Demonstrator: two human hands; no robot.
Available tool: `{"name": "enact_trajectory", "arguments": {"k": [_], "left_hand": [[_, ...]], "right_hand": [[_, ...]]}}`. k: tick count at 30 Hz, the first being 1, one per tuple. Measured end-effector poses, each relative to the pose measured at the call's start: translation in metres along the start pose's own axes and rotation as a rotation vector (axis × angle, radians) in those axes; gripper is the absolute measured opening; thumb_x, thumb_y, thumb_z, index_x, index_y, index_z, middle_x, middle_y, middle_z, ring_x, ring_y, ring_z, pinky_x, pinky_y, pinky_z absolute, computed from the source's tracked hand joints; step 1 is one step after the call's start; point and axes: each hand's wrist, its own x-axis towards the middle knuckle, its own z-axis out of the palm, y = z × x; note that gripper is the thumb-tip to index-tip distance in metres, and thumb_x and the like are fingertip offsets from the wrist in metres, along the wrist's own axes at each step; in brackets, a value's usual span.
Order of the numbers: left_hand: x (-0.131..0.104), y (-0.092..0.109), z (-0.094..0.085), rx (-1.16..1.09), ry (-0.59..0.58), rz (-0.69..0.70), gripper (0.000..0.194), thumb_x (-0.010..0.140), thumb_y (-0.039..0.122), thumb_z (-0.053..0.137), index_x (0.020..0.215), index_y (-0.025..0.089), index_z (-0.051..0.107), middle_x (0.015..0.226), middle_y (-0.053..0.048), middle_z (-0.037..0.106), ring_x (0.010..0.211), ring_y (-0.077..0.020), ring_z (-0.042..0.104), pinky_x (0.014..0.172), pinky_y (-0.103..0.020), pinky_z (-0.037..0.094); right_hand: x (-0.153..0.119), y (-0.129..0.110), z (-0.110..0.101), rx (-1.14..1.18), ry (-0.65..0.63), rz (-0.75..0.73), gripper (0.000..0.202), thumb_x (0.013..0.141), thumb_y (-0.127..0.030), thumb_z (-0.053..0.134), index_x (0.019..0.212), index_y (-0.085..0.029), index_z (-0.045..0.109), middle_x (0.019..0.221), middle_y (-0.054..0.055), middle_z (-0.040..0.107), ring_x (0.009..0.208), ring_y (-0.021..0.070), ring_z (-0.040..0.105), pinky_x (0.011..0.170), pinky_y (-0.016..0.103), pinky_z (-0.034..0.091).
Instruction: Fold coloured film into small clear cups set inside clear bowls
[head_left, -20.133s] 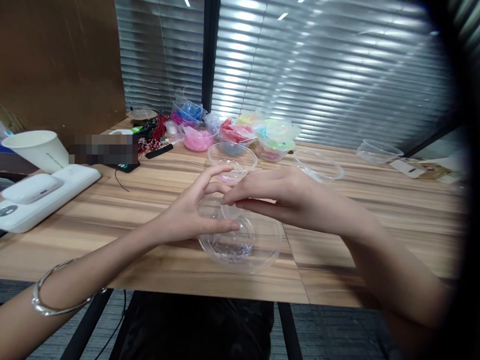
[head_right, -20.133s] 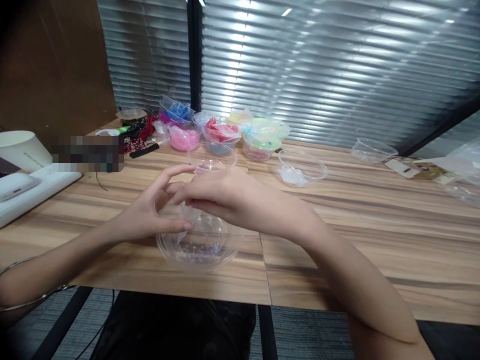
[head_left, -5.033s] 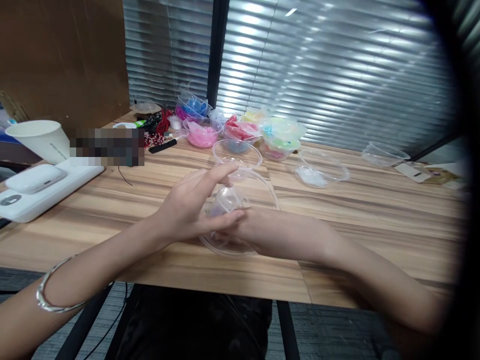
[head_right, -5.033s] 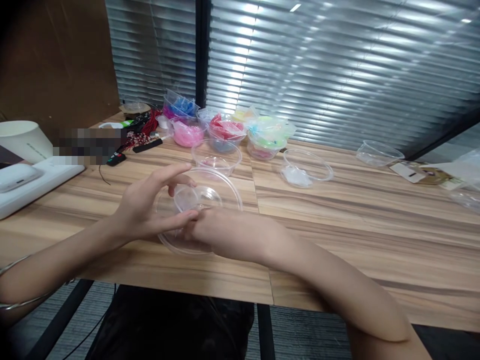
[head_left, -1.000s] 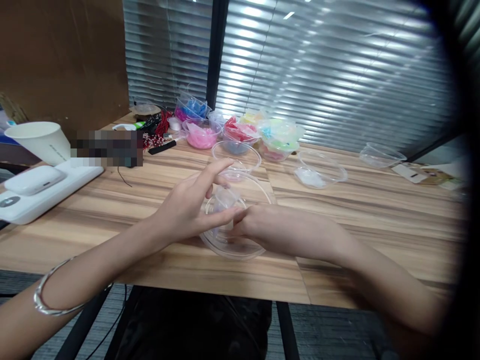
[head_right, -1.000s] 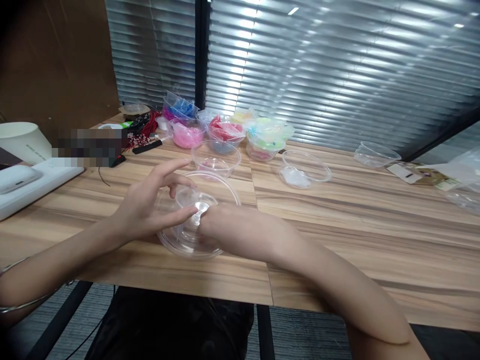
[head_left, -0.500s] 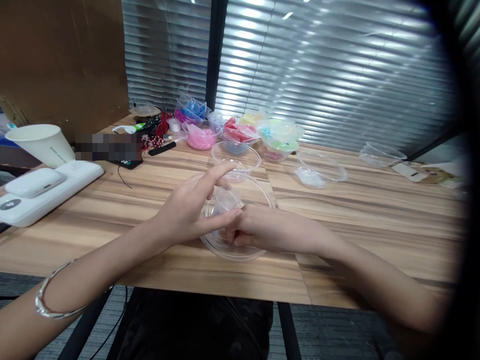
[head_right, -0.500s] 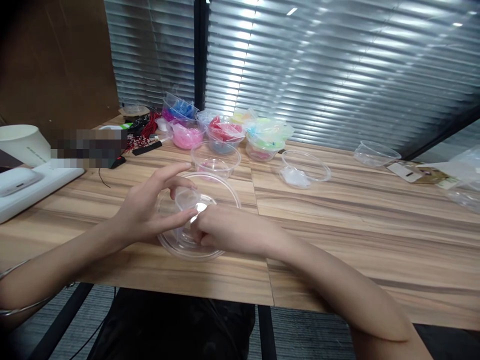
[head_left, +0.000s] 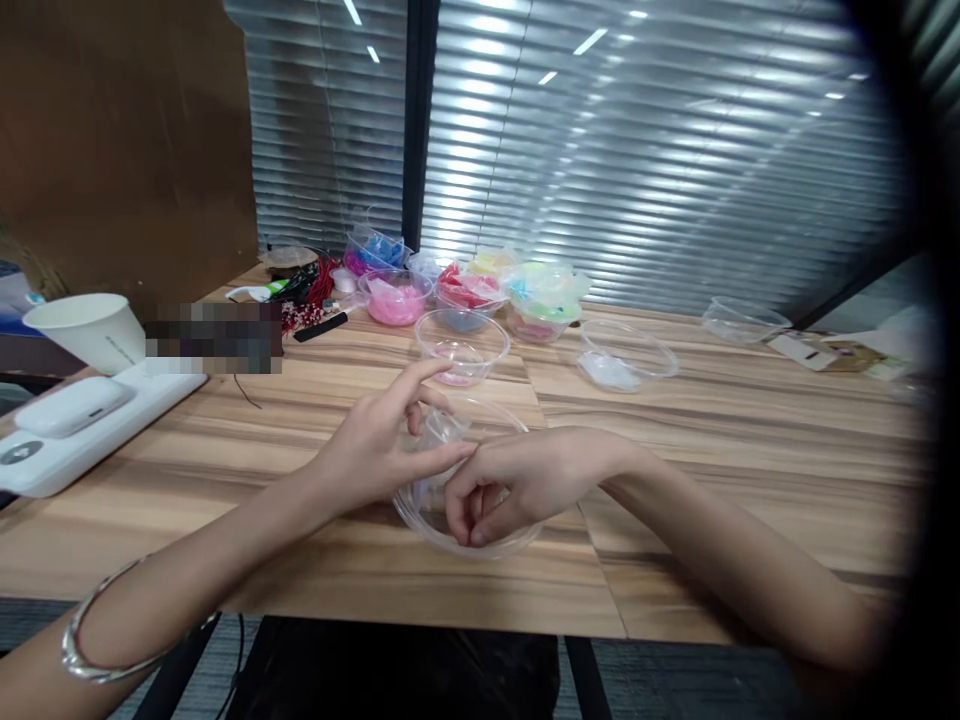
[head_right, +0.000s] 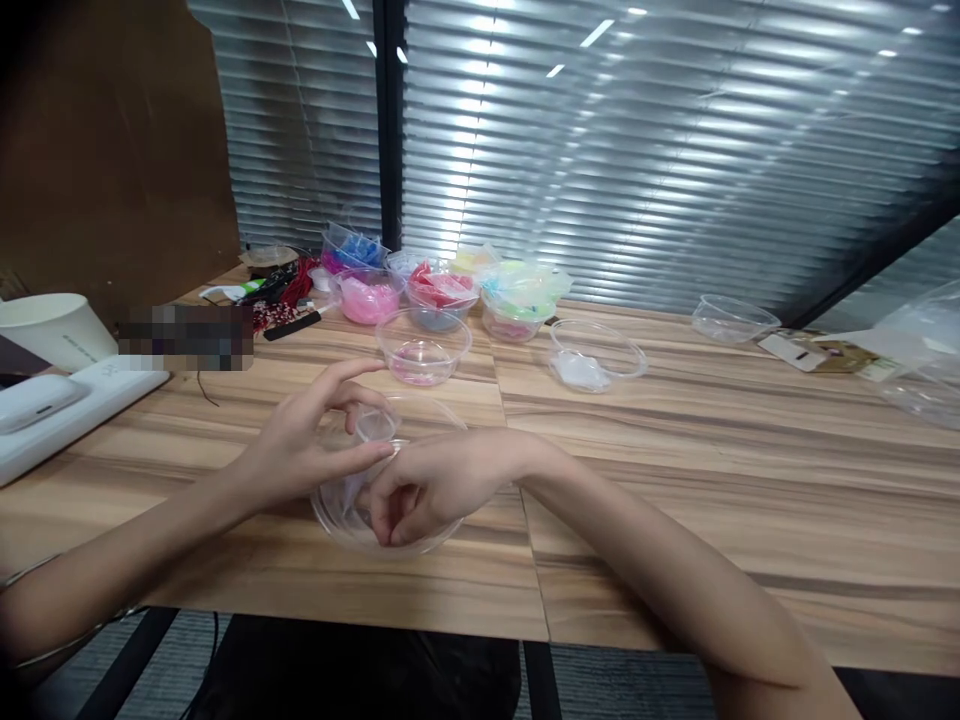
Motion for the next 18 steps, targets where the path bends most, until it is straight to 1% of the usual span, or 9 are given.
{"name": "enact_trajectory", "arguments": {"k": [2, 5, 9, 12, 14, 16, 18], "left_hand": [[0.001, 0.000, 0.000, -0.002, -0.003, -0.009, 0.071, 0.076, 0.041, 0.072, 0.135, 0.024, 0.037, 0.099, -0.004, 0.069, 0.074, -0.0157, 0.064, 0.068, -0.029, 0.051], [0.002, 0.001, 0.000, -0.002, -0.007, 0.003, 0.069, 0.077, 0.040, 0.071, 0.135, 0.024, 0.037, 0.096, -0.003, 0.069, 0.072, -0.0145, 0.063, 0.068, -0.028, 0.051], [0.000, 0.002, -0.001, -0.029, -0.015, 0.002, 0.066, 0.079, 0.039, 0.070, 0.134, 0.025, 0.036, 0.097, -0.002, 0.069, 0.071, -0.0137, 0.061, 0.068, -0.029, 0.051], [-0.001, 0.001, 0.000, -0.045, -0.026, -0.017, 0.067, 0.079, 0.039, 0.070, 0.134, 0.026, 0.035, 0.100, -0.003, 0.069, 0.074, -0.0147, 0.062, 0.071, -0.031, 0.052], [-0.001, 0.000, 0.000, -0.061, -0.030, -0.030, 0.067, 0.078, 0.038, 0.070, 0.134, 0.026, 0.036, 0.100, -0.003, 0.069, 0.079, -0.0161, 0.063, 0.073, -0.032, 0.052], [0.000, -0.002, 0.001, -0.089, -0.022, -0.039, 0.063, 0.080, 0.035, 0.068, 0.133, 0.024, 0.036, 0.102, -0.004, 0.069, 0.085, -0.0179, 0.065, 0.076, -0.033, 0.052], [0.001, -0.004, 0.001, -0.112, -0.017, -0.049, 0.062, 0.081, 0.032, 0.067, 0.133, 0.023, 0.036, 0.104, -0.005, 0.068, 0.093, -0.0197, 0.065, 0.079, -0.033, 0.052]], "right_hand": [[-0.001, -0.001, -0.002, 0.029, -0.026, -0.006, 0.008, 0.086, -0.009, 0.054, 0.089, -0.012, 0.060, 0.083, 0.001, 0.059, 0.075, 0.0085, 0.056, 0.065, 0.016, 0.045], [-0.001, -0.001, -0.006, 0.106, -0.075, -0.018, 0.004, 0.086, -0.011, 0.056, 0.088, -0.012, 0.058, 0.084, 0.001, 0.058, 0.078, 0.0085, 0.056, 0.068, 0.017, 0.046], [0.001, 0.001, -0.005, 0.109, -0.060, -0.007, 0.006, 0.083, -0.015, 0.059, 0.087, -0.012, 0.059, 0.079, 0.000, 0.058, 0.073, 0.0084, 0.055, 0.067, 0.019, 0.046], [0.000, 0.001, 0.001, 0.071, 0.024, 0.048, 0.011, 0.076, -0.012, 0.061, 0.087, -0.014, 0.062, 0.073, -0.002, 0.058, 0.067, 0.0083, 0.055, 0.059, 0.017, 0.044], [-0.003, 0.000, 0.003, 0.095, 0.103, 0.061, 0.014, 0.074, -0.010, 0.060, 0.087, -0.014, 0.063, 0.070, -0.003, 0.057, 0.063, 0.0076, 0.054, 0.056, 0.017, 0.043], [-0.009, -0.002, 0.002, 0.162, 0.187, 0.022, 0.011, 0.075, -0.011, 0.060, 0.086, -0.014, 0.063, 0.068, -0.004, 0.056, 0.060, 0.0068, 0.052, 0.055, 0.017, 0.042], [-0.017, -0.006, -0.001, 0.246, 0.291, -0.059, 0.007, 0.080, -0.017, 0.063, 0.086, -0.014, 0.063, 0.071, -0.003, 0.056, 0.062, 0.0071, 0.052, 0.058, 0.019, 0.043]]}}
